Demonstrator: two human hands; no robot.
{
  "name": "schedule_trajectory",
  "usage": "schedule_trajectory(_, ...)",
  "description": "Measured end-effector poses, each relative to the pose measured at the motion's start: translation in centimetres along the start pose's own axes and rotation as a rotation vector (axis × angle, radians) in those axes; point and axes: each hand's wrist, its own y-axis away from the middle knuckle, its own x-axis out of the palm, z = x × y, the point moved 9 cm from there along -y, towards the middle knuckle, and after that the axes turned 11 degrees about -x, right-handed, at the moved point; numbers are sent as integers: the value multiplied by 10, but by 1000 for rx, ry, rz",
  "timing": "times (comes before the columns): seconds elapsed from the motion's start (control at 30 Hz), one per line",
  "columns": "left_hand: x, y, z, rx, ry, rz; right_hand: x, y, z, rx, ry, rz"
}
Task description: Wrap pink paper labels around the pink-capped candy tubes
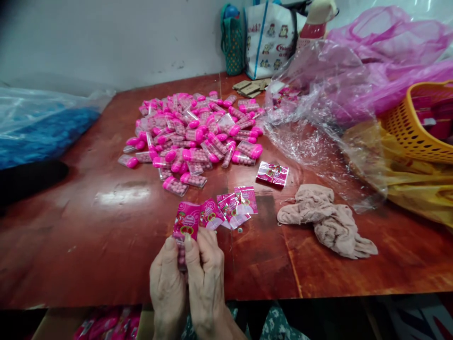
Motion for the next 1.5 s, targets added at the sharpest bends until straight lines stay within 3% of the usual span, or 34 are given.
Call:
schedule_trajectory(0.13, 9, -7, 9, -59, 36, 101, -7, -9, 4, -41, 69, 37)
schedule_trajectory(0.27, 24, -13, 12, -68, 100, 239, -11, -16, -10, 90, -88, 68)
schedule_trajectory(0.37, 16, -21, 6, -74, 242, 172, -16, -14, -16, 150, -157, 11)
schedule_trajectory(0.5, -2, -25, -6, -27, 356, 39, -24, -12, 2, 2, 70, -84)
schedule_trajectory(0.67, 3, -19, 4, -143, 382, 81, 6, -6, -6, 135, -88, 132)
schedule_trajectory(0.83, 13, -22, -3, -152, 314, 242, 9, -4, -4, 160, -64, 215)
schedule_trajectory(0.97, 5, -27, 0, -212, 274, 202, 18, 0, -3, 182, -103, 298)
schedule_trajectory(1.27, 15, -11, 15, -355, 312, 256, 13, -4, -4, 132, -5, 224)
schedule_trajectory(1.5, 20, -7, 18, -367, 327, 309, 14, -5, -18, 243, -170, 189)
